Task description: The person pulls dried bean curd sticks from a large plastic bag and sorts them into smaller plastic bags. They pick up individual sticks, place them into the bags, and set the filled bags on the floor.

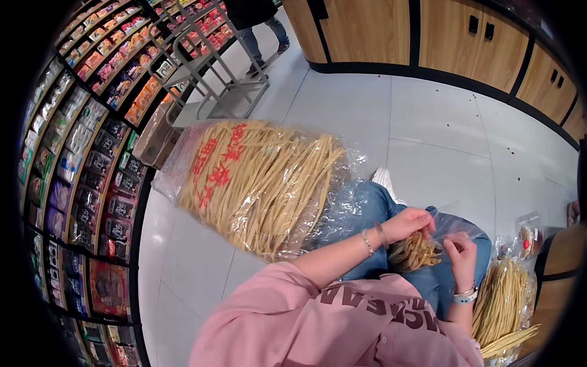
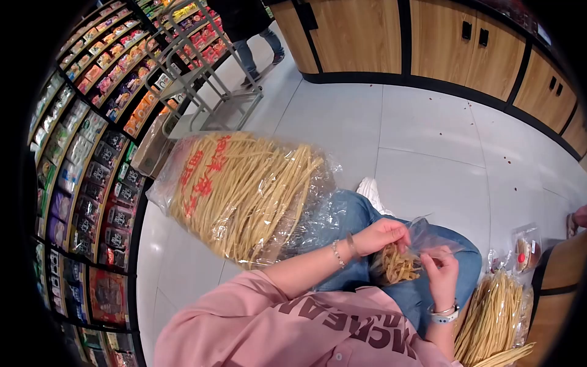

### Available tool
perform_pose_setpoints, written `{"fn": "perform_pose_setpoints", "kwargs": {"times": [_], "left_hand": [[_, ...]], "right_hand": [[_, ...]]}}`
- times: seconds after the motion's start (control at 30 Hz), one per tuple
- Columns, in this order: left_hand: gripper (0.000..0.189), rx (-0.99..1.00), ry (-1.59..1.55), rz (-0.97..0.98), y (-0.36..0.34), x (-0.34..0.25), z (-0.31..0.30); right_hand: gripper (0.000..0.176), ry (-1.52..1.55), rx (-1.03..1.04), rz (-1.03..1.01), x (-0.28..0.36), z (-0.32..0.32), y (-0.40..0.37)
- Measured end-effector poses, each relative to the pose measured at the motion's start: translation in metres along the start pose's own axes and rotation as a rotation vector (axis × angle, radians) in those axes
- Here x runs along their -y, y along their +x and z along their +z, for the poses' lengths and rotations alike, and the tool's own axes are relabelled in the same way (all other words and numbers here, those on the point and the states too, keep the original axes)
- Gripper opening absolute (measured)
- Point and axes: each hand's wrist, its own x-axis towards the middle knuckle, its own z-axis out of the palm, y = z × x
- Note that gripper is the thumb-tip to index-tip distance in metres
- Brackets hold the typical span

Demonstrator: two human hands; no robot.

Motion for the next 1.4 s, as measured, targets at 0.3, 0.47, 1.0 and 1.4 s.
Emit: {"fn": "perform_pose_setpoints", "kwargs": {"times": [0.3,0.47,1.0,1.4], "left_hand": [[0.033,0.178,-0.07,-0.109,0.002,-0.001,-0.001],[0.031,0.378,-0.001,-0.152,0.002,-0.004,0.005],[0.01,0.065,0.357,0.097,0.006,0.016,0.016],[0.018,-0.052,0.038,-0.098,0.009,0.033,0.022]], "right_hand": [[0.007,0.107,0.083,0.145,0.01,-0.014,-0.009],[0.01,0.006,-0.077,0.07,-0.003,0.006,-0.007],[0.007,0.119,-0.167,0.176,-0.006,0.017,-0.004],[0.019,0.53,-0.064,0.316,-0.002,0.017,-0.009]]}}
